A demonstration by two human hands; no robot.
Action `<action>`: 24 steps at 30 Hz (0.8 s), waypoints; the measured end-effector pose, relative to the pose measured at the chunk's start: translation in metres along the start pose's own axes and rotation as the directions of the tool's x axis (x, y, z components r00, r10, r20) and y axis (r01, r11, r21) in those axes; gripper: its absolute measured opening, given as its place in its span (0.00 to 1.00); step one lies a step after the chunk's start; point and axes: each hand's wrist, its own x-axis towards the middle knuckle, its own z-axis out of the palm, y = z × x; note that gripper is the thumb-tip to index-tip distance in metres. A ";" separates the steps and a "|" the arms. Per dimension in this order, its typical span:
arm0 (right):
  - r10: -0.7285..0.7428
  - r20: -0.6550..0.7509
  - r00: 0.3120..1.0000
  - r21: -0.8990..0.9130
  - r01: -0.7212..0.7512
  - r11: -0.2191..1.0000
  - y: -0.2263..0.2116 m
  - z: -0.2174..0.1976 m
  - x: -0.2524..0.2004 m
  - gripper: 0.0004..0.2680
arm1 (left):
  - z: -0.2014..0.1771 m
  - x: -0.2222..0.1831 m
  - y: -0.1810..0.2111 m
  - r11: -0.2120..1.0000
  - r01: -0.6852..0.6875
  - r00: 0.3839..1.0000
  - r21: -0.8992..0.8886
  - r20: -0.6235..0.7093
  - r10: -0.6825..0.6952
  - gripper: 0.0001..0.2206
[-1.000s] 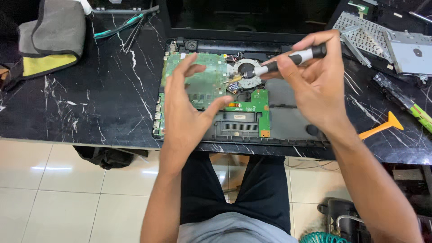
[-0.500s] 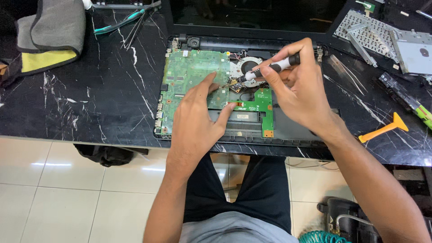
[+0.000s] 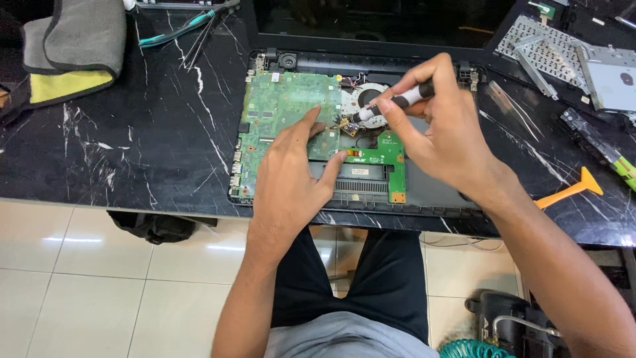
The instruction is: The person uses a screwdriver to remove screws from a laptop's cooling fan and heatsink assembly. They carefully detach the fan from the motherboard and lift the entire cooling unit out of the laptop chassis.
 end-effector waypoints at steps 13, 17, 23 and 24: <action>-0.282 0.295 0.913 -0.621 0.407 0.669 -0.011 -0.004 0.078 0.22 | 0.001 0.004 -0.008 0.996 -0.074 0.993 -0.042 -0.091 0.070 0.30; -0.302 0.339 0.891 -0.578 0.450 0.681 -0.027 -0.004 0.095 0.19 | -0.021 0.004 -0.013 0.997 -0.073 0.985 0.012 -0.153 0.074 0.29; -0.031 0.639 0.768 -0.268 0.260 0.928 -0.060 -0.018 0.110 0.11 | -0.042 0.000 -0.029 0.972 0.051 0.965 0.230 -0.261 0.011 0.44; 0.045 0.612 0.789 -0.364 0.232 0.902 -0.065 -0.018 0.109 0.11 | -0.042 -0.001 -0.030 0.968 0.088 0.974 0.235 -0.225 -0.034 0.49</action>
